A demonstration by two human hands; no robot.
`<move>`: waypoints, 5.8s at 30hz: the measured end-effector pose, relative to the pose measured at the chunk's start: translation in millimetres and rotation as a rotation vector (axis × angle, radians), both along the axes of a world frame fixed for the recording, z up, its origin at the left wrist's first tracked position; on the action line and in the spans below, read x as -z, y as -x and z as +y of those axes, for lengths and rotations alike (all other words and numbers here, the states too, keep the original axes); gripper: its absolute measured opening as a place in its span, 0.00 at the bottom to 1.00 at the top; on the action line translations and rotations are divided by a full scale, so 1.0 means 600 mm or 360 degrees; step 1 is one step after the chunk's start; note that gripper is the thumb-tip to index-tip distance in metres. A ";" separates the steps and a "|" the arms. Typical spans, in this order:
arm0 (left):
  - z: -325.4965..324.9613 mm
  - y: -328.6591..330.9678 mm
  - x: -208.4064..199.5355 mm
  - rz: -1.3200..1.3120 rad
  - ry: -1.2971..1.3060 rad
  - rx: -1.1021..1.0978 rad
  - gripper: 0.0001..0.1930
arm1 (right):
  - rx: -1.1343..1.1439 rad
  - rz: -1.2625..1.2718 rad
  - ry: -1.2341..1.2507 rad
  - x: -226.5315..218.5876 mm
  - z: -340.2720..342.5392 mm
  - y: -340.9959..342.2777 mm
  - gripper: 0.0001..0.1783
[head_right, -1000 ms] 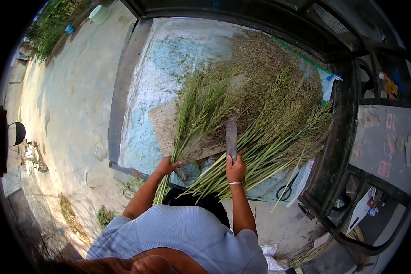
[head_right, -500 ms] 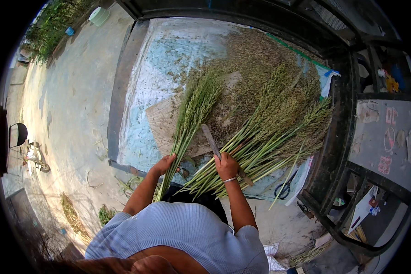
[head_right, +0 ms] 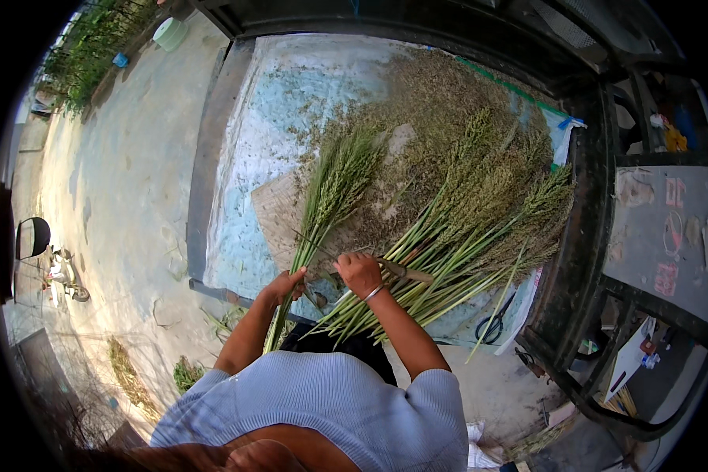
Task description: The person holds bundles of grain stalks and repeatedly strikes them against a wooden board to separate the grain heads from the stems. The person uses both hands to align and swing the stalks, then places the processed stalks back onto the pile.
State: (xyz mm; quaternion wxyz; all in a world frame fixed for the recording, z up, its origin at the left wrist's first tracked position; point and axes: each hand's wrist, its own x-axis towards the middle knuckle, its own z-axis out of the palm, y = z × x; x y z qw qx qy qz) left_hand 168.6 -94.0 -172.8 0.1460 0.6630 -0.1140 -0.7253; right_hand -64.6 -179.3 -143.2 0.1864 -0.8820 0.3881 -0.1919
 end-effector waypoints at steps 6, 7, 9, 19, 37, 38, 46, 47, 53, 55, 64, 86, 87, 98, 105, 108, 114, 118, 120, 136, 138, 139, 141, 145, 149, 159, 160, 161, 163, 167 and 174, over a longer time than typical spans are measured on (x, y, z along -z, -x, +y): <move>0.036 -0.015 0.004 0.1023 -0.0343 -0.0275 0.29 | -0.0223 0.0298 0.0188 0.097 -0.092 -0.020 0.11; 0.040 -0.017 0.008 0.1141 -0.0360 -0.0301 0.29 | -0.0100 0.0411 0.0151 0.109 -0.138 -0.015 0.12; 0.037 -0.023 0.008 0.1281 -0.0366 -0.0295 0.29 | 0.0128 0.0558 0.0162 0.153 -0.236 0.014 0.14; 0.065 -0.042 0.037 0.1041 -0.0265 -0.0220 0.30 | 0.0295 0.0269 0.0167 0.040 -0.188 -0.012 0.13; 0.073 -0.061 0.043 0.0945 -0.0296 -0.0024 0.29 | -0.0279 0.0185 0.0065 0.045 -0.088 -0.077 0.12; 0.073 -0.062 0.041 0.0995 -0.0363 -0.0054 0.29 | -0.0361 0.0224 0.0072 0.081 -0.074 -0.080 0.12; 0.077 -0.060 0.031 0.1126 -0.0283 -0.0138 0.28 | 0.0318 0.0577 0.0089 0.104 -0.255 -0.014 0.14; 0.083 -0.057 0.040 0.1317 -0.0376 -0.0251 0.28 | 0.0394 0.0646 0.0062 0.090 -0.248 -0.025 0.15; 0.117 -0.040 0.040 0.1628 -0.0314 -0.0322 0.27 | -0.0176 0.0166 0.0080 0.047 -0.039 -0.073 0.14; 0.127 -0.037 0.049 0.1463 -0.0258 -0.0390 0.24 | -0.0086 0.0265 -0.0165 0.070 -0.020 -0.080 0.13; 0.137 0.022 0.012 -0.1244 0.0737 0.0569 0.24 | -0.0075 0.0373 -0.0116 0.077 -0.033 -0.127 0.04; 0.098 -0.073 0.021 -0.1198 0.0542 0.0846 0.30 | -0.0162 0.0221 0.0044 0.059 -0.066 -0.081 0.14; 0.098 -0.077 0.020 -0.1178 0.0550 0.0847 0.30 | -0.0220 0.0242 0.0013 0.075 -0.049 -0.085 0.14; 0.080 -0.088 0.012 -0.1216 0.0605 0.0864 0.30 | 0.0698 0.0571 0.0102 0.020 -0.217 0.029 0.15; 0.090 -0.098 0.022 -0.1159 0.0566 0.0884 0.31 | -0.0105 0.0401 -0.0161 0.098 -0.055 -0.070 0.12; 0.085 -0.099 0.023 -0.1130 0.0588 0.0894 0.31 | 0.0717 0.0805 -0.0198 0.096 -0.193 0.028 0.16; 0.058 -0.092 -0.016 -0.0240 0.0382 0.0394 0.19 | 0.0827 0.0463 0.0095 -0.027 -0.213 0.112 0.17; 0.008 -0.057 -0.029 0.0441 0.0494 -0.0091 0.13 | 0.0387 0.0128 -0.0109 -0.069 -0.068 0.034 0.16; -0.004 -0.041 -0.006 0.0681 0.0359 -0.0306 0.12 | 0.0129 -0.0035 -0.0085 -0.059 -0.019 -0.002 0.16; 0.160 -0.036 0.121 -0.0413 0.0831 -0.0115 0.13 | 0.0407 0.0550 -0.0531 0.060 0.004 0.037 0.15; 0.160 -0.023 0.095 -0.0664 0.1026 0.0078 0.12 | 0.0464 0.0584 -0.0578 0.062 0.010 0.034 0.15; 0.153 -0.017 0.075 -0.0670 0.1081 0.0067 0.10 | 0.0482 0.0557 -0.0587 0.064 0.013 0.036 0.15; 0.150 -0.029 0.067 -0.0340 0.0798 -0.0115 0.09 | 0.0521 0.0499 -0.0593 0.061 0.012 0.038 0.15; 0.138 -0.065 0.063 0.0227 0.0285 -0.0285 0.17 | 0.0532 0.0241 -0.0531 0.047 0.019 0.051 0.17; 0.146 -0.044 0.080 0.0150 0.0070 -0.0259 0.27 | 0.0445 0.0189 -0.0385 0.030 0.030 0.055 0.18; 0.158 -0.022 0.082 -0.0192 0.0419 -0.0388 0.16 | 0.0235 0.0331 -0.0362 0.061 0.042 0.034 0.16; 0.163 -0.021 0.080 -0.0352 0.0537 -0.0300 0.15 | 0.0234 0.0310 -0.0370 0.061 0.040 0.034 0.16; 0.164 -0.014 0.064 -0.0506 0.0652 -0.0209 0.15 | 0.0244 0.0286 -0.0377 0.064 0.041 0.038 0.16; 0.161 0.003 0.035 -0.0993 0.1111 0.0086 0.18 | 0.0271 0.0355 -0.0435 0.070 0.049 0.047 0.16; 0.156 0.050 0.019 -0.1403 0.1088 0.0627 0.24 | 0.0274 0.0416 -0.0509 0.065 0.053 0.051 0.16; 0.094 -0.022 -0.032 0.0350 0.0526 -0.0194 0.16 | 0.0432 -0.0009 -0.0419 0.036 0.048 0.053 0.18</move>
